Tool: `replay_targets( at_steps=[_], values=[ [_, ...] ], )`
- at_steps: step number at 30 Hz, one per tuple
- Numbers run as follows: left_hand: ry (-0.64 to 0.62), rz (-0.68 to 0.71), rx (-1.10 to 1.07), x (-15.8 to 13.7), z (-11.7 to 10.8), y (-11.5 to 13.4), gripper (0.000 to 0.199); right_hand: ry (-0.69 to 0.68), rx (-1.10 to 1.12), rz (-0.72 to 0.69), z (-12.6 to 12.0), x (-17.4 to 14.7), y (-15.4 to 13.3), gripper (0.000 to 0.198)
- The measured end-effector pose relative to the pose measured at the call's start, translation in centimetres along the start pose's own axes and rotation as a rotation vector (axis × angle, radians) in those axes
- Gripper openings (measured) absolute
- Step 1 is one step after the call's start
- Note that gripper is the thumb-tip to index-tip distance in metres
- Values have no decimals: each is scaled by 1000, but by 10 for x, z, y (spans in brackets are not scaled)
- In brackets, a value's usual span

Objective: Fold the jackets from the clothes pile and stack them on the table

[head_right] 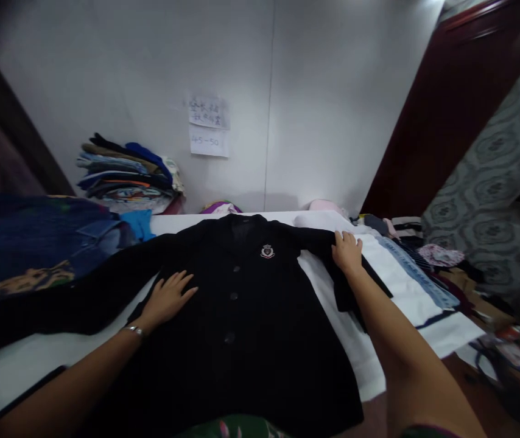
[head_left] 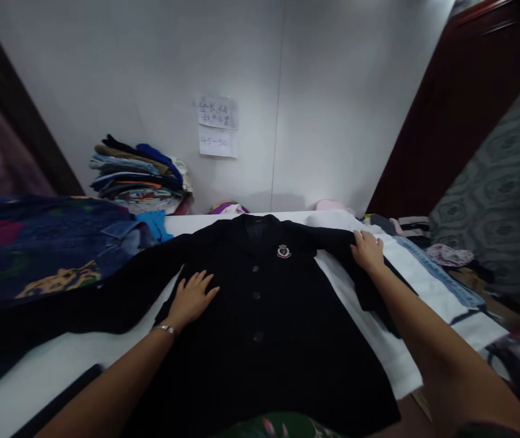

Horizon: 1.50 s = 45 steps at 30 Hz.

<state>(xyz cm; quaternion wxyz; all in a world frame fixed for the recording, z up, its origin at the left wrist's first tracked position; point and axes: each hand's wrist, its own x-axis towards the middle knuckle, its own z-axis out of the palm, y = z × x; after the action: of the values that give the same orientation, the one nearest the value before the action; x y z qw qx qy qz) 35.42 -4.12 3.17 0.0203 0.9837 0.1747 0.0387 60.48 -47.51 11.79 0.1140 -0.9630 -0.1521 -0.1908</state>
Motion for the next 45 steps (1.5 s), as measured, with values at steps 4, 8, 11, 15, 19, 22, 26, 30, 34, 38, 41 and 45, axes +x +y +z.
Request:
replay_targets(
  at_steps=[4, 8, 11, 15, 19, 22, 26, 30, 34, 38, 41, 45],
  values=[
    [15, -2, -58, -1, -2, 0, 55, -113, 244, -277, 33, -33, -43, 42],
    [97, -37, -113, 11, -21, -8, 44, -353, 487, -426, 72, -74, -87, 48],
    [206, -99, -64, 33, -44, -22, 41, -451, 422, -438, 84, -88, -104, 56],
    [277, -169, 8, 68, -68, -45, 40, -526, 201, -356, 86, -91, -111, 66],
    [232, -247, 46, 93, -67, -64, 45, -532, 85, -366, 87, -97, -113, 67],
    [138, -300, 51, 107, -64, -74, 43, -525, 76, -372, 86, -99, -113, 68],
    [121, -265, 76, 128, -82, -88, 31, -511, 103, -374, 84, -99, -114, 69],
    [176, -280, 94, 141, -94, -101, 37, -496, 139, -373, 83, -99, -114, 68],
    [113, -326, 66, 133, -72, -102, 32, -506, 133, -373, 85, -97, -115, 68],
    [185, -238, 43, 118, -56, -88, 44, -520, 123, -376, 85, -95, -115, 69],
    [227, -105, 27, 101, -47, -70, 50, -520, 120, -375, 81, -95, -116, 68],
    [44, 23, -50, 74, -18, -49, 58, -522, 122, -367, 78, -95, -118, 68]
  ],
)
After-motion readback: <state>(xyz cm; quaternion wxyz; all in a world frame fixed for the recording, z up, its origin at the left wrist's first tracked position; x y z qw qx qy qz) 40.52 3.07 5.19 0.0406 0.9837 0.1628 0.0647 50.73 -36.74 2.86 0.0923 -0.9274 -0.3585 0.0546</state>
